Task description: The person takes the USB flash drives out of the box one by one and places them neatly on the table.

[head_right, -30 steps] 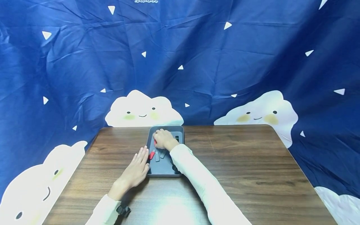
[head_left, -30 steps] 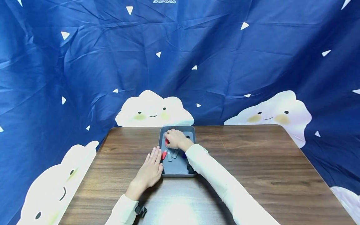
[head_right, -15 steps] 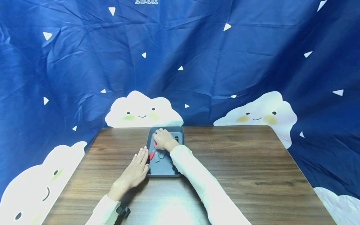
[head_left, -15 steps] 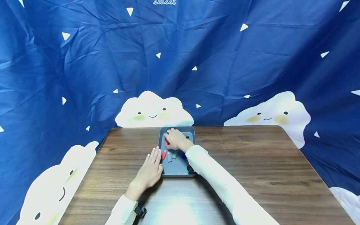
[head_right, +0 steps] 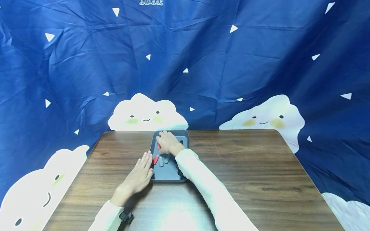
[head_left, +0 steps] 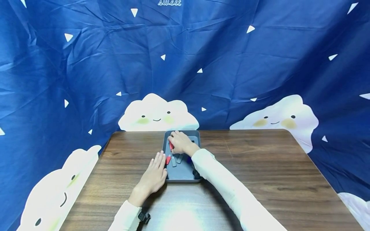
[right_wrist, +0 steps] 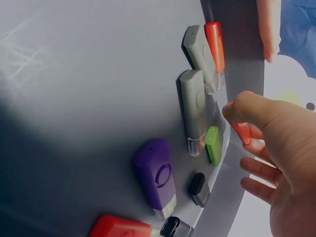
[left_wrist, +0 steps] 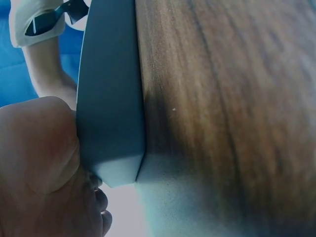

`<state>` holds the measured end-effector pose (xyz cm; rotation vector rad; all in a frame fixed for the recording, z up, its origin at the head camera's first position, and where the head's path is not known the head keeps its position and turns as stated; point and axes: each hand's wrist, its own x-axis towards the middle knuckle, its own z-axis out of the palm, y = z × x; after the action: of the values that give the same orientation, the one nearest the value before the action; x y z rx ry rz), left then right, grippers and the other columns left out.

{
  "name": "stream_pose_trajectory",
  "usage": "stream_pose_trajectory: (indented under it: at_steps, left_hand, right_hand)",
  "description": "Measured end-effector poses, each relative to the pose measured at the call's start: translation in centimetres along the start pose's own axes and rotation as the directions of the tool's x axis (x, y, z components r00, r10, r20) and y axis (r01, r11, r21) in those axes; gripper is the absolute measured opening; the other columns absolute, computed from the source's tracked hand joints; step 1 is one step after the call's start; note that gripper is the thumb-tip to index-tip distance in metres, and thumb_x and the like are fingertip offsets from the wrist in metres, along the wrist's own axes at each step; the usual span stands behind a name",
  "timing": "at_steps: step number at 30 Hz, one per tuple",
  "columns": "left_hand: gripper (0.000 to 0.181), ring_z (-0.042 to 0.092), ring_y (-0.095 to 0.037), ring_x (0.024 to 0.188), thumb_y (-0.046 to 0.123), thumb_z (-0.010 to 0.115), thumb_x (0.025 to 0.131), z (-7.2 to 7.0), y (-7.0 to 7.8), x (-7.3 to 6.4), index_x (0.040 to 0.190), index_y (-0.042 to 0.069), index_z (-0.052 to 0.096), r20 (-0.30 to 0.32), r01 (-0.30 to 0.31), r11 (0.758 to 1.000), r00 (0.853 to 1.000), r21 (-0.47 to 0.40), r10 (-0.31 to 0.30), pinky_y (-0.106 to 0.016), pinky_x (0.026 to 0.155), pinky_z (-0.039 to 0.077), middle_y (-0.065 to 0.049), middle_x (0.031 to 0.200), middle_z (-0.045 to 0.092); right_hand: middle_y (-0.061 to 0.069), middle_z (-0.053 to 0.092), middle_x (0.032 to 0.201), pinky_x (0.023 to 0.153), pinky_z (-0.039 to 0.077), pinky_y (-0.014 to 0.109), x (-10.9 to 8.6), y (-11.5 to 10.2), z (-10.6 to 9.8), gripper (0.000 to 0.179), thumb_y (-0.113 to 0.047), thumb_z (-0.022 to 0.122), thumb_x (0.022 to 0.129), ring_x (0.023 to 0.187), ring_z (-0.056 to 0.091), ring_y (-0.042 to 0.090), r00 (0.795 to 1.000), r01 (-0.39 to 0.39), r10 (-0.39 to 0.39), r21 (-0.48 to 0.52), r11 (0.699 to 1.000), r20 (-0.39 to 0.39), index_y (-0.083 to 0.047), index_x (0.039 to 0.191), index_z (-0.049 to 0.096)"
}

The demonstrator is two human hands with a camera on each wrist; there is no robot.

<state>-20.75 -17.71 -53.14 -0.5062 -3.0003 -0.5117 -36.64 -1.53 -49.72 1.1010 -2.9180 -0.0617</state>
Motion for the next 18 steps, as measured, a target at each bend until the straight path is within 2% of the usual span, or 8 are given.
stream_pose_trajectory:
  at_steps: [7,12,14,18]
  left_hand:
    - [0.061,0.022,-0.043,0.164,0.017,0.043,0.110,-0.2,0.4,-0.2,0.162,-0.011,0.030,-0.004,0.003,1.000,1.000,0.007,-0.003,-0.060,0.132,0.024,-0.026,0.175,0.023]
    - [0.061,0.024,-0.047,0.162,0.016,0.045,0.108,0.0,0.1,-0.2,0.161,-0.013,0.032,-0.028,-0.017,1.000,0.999,-0.014,0.017,-0.062,0.131,0.026,-0.029,0.173,0.025]
    - [0.062,0.025,-0.046,0.162,0.017,0.045,0.108,0.4,-0.3,-0.1,0.161,-0.013,0.032,-0.048,-0.029,1.000,0.998,0.001,0.029,-0.062,0.131,0.027,-0.029,0.173,0.026]
    - [0.063,0.021,-0.042,0.164,0.021,0.046,0.111,0.9,-0.7,0.0,0.163,-0.009,0.029,-0.036,-0.027,0.999,0.999,0.044,0.028,-0.058,0.132,0.026,-0.025,0.175,0.022]
  right_hand:
    - [0.006,0.063,0.138,0.115,0.048,0.039,-0.2,0.1,-0.1,0.064,-0.039,0.084,0.089,0.122,0.055,0.023,1.000,0.004,-0.004,0.016,1.000,-0.021,-0.014,0.144,0.064]
    - [0.006,0.064,0.136,0.112,0.049,0.039,-0.5,0.2,-0.4,0.063,-0.038,0.083,0.088,0.120,0.055,0.023,0.999,0.022,-0.021,0.026,0.999,-0.050,-0.012,0.143,0.066]
    - [0.006,0.064,0.134,0.109,0.050,0.039,-0.7,0.3,-0.6,0.061,-0.037,0.082,0.088,0.119,0.055,0.023,0.998,0.031,-0.029,0.034,0.999,-0.064,-0.012,0.142,0.067]
    - [0.007,0.065,0.132,0.106,0.051,0.039,-1.2,0.4,-1.2,0.058,-0.036,0.081,0.088,0.118,0.056,0.024,0.995,0.043,-0.037,0.061,0.997,-0.090,-0.011,0.140,0.069]
